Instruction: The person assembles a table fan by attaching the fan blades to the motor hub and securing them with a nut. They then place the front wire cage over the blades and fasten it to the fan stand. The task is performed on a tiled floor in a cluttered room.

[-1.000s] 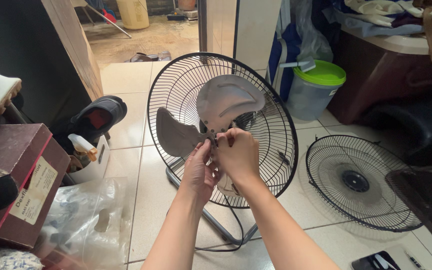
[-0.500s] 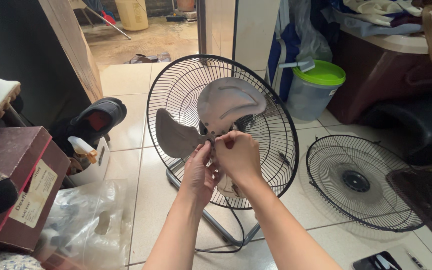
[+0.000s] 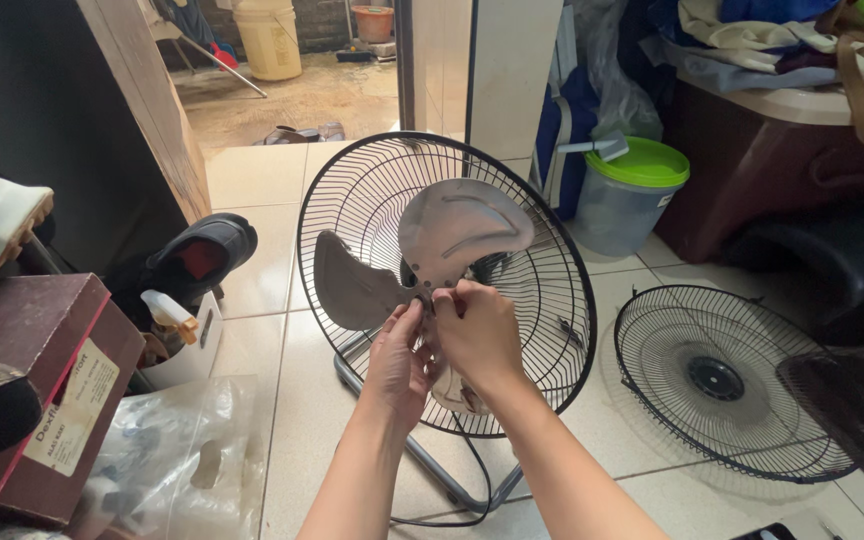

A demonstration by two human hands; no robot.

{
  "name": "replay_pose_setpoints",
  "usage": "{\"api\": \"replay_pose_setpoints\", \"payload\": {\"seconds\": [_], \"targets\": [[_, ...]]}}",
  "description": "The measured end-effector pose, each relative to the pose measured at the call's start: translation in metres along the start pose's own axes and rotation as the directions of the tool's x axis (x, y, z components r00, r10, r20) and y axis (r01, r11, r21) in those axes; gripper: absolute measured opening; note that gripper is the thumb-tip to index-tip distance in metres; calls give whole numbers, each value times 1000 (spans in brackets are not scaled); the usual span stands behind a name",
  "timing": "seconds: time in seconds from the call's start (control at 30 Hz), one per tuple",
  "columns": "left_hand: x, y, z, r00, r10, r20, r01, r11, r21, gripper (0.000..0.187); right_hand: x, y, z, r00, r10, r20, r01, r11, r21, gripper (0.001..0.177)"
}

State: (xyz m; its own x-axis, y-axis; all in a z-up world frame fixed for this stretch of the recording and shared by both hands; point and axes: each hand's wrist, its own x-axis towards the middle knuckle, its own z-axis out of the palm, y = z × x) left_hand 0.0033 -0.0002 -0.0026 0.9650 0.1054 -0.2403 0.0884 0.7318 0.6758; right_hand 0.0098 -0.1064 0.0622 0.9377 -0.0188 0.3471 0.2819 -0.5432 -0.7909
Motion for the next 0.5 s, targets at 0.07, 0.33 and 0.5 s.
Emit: {"api": "replay_pose_setpoints", "payload": {"seconds": [0.07,0.33,0.5], "targets": [[0,-2,-1,1000,17,14,-17,999,27,23,0,-1,-2,1000,8,-1,-8,1000,-30,28],[9,-9,-9,998,60,32,-60,998,9,20,-2,-4,-1,998,63,6,-63,996,-67,28],[11,-10,-8,999,37,3,-37,999,-15,21,0,-2,-3,999,-28,-25,28,1000,-7,26]]}}
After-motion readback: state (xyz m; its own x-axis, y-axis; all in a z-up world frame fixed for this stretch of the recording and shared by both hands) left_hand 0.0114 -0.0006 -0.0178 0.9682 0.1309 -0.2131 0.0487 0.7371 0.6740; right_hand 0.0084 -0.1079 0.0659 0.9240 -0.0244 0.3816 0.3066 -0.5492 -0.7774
